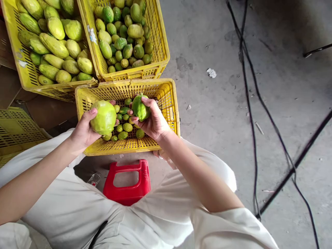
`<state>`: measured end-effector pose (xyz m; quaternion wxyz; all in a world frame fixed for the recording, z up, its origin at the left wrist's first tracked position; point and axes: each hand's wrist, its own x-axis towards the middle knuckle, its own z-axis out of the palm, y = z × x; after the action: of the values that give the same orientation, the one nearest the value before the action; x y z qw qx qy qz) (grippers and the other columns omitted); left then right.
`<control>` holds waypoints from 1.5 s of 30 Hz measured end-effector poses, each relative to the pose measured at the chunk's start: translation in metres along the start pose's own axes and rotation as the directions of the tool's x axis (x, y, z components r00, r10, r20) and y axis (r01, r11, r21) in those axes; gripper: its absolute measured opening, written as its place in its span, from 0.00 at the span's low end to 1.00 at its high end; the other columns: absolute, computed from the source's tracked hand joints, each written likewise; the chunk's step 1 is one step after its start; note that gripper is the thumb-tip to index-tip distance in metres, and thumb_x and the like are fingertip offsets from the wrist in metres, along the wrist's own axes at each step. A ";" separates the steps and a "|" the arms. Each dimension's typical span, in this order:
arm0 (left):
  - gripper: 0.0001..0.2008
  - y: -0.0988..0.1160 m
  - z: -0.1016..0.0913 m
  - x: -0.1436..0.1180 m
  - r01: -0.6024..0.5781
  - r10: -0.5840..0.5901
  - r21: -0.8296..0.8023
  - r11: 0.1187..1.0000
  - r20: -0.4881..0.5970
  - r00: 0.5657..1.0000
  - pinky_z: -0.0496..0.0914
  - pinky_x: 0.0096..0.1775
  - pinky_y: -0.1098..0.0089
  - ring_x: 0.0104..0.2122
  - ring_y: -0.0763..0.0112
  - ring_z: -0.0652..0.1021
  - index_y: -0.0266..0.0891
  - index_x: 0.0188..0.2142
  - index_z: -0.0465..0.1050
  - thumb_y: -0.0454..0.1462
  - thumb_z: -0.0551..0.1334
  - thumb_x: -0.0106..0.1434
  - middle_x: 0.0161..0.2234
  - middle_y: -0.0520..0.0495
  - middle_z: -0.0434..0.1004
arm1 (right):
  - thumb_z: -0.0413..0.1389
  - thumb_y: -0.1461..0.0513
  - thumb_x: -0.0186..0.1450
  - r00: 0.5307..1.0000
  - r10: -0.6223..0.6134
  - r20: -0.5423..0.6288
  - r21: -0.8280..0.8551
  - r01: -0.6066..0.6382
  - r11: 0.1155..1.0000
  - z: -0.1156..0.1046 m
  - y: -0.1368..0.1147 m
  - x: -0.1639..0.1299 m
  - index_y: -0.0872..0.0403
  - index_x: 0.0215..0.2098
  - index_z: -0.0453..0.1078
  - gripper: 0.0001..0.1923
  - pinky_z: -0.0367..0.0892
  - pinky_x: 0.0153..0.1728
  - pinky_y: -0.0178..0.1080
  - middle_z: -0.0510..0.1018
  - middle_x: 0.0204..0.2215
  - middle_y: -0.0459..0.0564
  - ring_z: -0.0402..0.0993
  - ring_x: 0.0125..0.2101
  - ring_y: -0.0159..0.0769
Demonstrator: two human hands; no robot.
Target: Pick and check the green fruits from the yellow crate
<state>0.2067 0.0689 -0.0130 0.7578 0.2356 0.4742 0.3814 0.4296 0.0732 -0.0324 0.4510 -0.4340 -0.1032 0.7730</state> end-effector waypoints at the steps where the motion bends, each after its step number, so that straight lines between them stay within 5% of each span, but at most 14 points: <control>1: 0.30 0.000 -0.001 0.000 0.002 -0.002 -0.005 1.000 -0.004 1.000 0.88 0.56 0.48 0.62 0.37 0.87 0.46 0.54 0.81 0.54 0.81 0.57 0.50 0.41 0.89 | 0.74 0.41 0.67 1.000 0.004 -0.005 -0.012 -0.004 1.000 0.000 0.000 0.000 0.45 0.46 0.75 0.23 0.81 0.30 0.35 0.85 0.41 0.47 0.83 0.40 0.39; 9: 0.29 0.000 -0.001 -0.001 -0.004 0.005 0.025 1.000 -0.037 0.999 0.89 0.51 0.52 0.55 0.42 0.91 0.45 0.50 0.78 0.53 0.82 0.55 0.50 0.40 0.91 | 0.74 0.39 0.67 1.000 0.010 -0.028 -0.021 -0.011 1.000 0.000 0.004 0.003 0.45 0.43 0.72 0.26 0.66 0.18 0.31 0.81 0.35 0.43 0.77 0.30 0.34; 16: 0.28 -0.001 0.003 0.004 -0.054 0.063 0.085 0.995 -0.109 0.992 0.88 0.44 0.57 0.46 0.48 0.92 0.44 0.47 0.78 0.51 0.83 0.52 0.41 0.45 0.90 | 0.78 0.40 0.63 0.997 -0.056 -0.058 -0.063 0.052 0.997 0.002 0.015 0.001 0.45 0.42 0.72 0.28 0.66 0.18 0.32 0.82 0.35 0.43 0.78 0.30 0.35; 22: 0.30 0.002 0.002 0.003 -0.036 0.044 0.118 0.992 -0.065 0.997 0.89 0.51 0.50 0.54 0.40 0.90 0.44 0.48 0.81 0.54 0.84 0.52 0.43 0.41 0.90 | 0.75 0.39 0.64 0.998 -0.030 -0.058 -0.038 0.027 0.999 0.010 0.007 -0.004 0.45 0.45 0.77 0.25 0.88 0.38 0.45 0.87 0.41 0.50 0.89 0.48 0.49; 25: 0.27 0.004 0.002 0.004 -0.020 0.023 0.045 0.999 -0.065 0.998 0.87 0.58 0.45 0.64 0.33 0.86 0.42 0.49 0.82 0.59 0.76 0.61 0.48 0.38 0.90 | 0.73 0.39 0.66 1.000 -0.001 -0.005 0.023 0.001 1.000 0.010 0.003 -0.004 0.45 0.48 0.78 0.25 0.91 0.49 0.56 0.89 0.45 0.52 0.89 0.56 0.55; 29: 0.24 0.006 0.001 0.007 -0.018 0.020 0.018 1.000 -0.086 0.996 0.86 0.62 0.45 0.67 0.34 0.84 0.41 0.50 0.83 0.55 0.74 0.65 0.52 0.40 0.90 | 0.73 0.42 0.67 1.000 0.002 0.008 0.058 -0.003 0.998 0.003 0.002 -0.001 0.45 0.50 0.76 0.24 0.91 0.52 0.57 0.89 0.44 0.50 0.89 0.54 0.52; 36: 0.21 0.006 -0.008 0.006 -0.062 0.059 -0.022 0.998 -0.116 0.992 0.86 0.62 0.52 0.68 0.38 0.83 0.44 0.49 0.82 0.51 0.77 0.62 0.51 0.47 0.90 | 0.77 0.48 0.65 0.996 0.036 -0.076 -0.007 -0.036 0.999 -0.006 0.001 0.001 0.44 0.47 0.75 0.22 0.90 0.39 0.44 0.86 0.37 0.43 0.87 0.39 0.41; 45: 0.22 0.001 -0.004 0.002 -0.010 0.011 0.013 1.000 -0.087 0.996 0.90 0.51 0.51 0.61 0.37 0.89 0.46 0.49 0.83 0.52 0.78 0.58 0.52 0.41 0.92 | 0.77 0.50 0.65 0.995 0.002 -0.095 -0.059 -0.007 0.998 0.000 0.009 0.004 0.47 0.44 0.73 0.20 0.81 0.30 0.36 0.86 0.39 0.46 0.82 0.36 0.37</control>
<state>0.2034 0.0710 -0.0149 0.7328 0.2261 0.5080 0.3921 0.4232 0.0708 -0.0395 0.4405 -0.4839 -0.1036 0.7490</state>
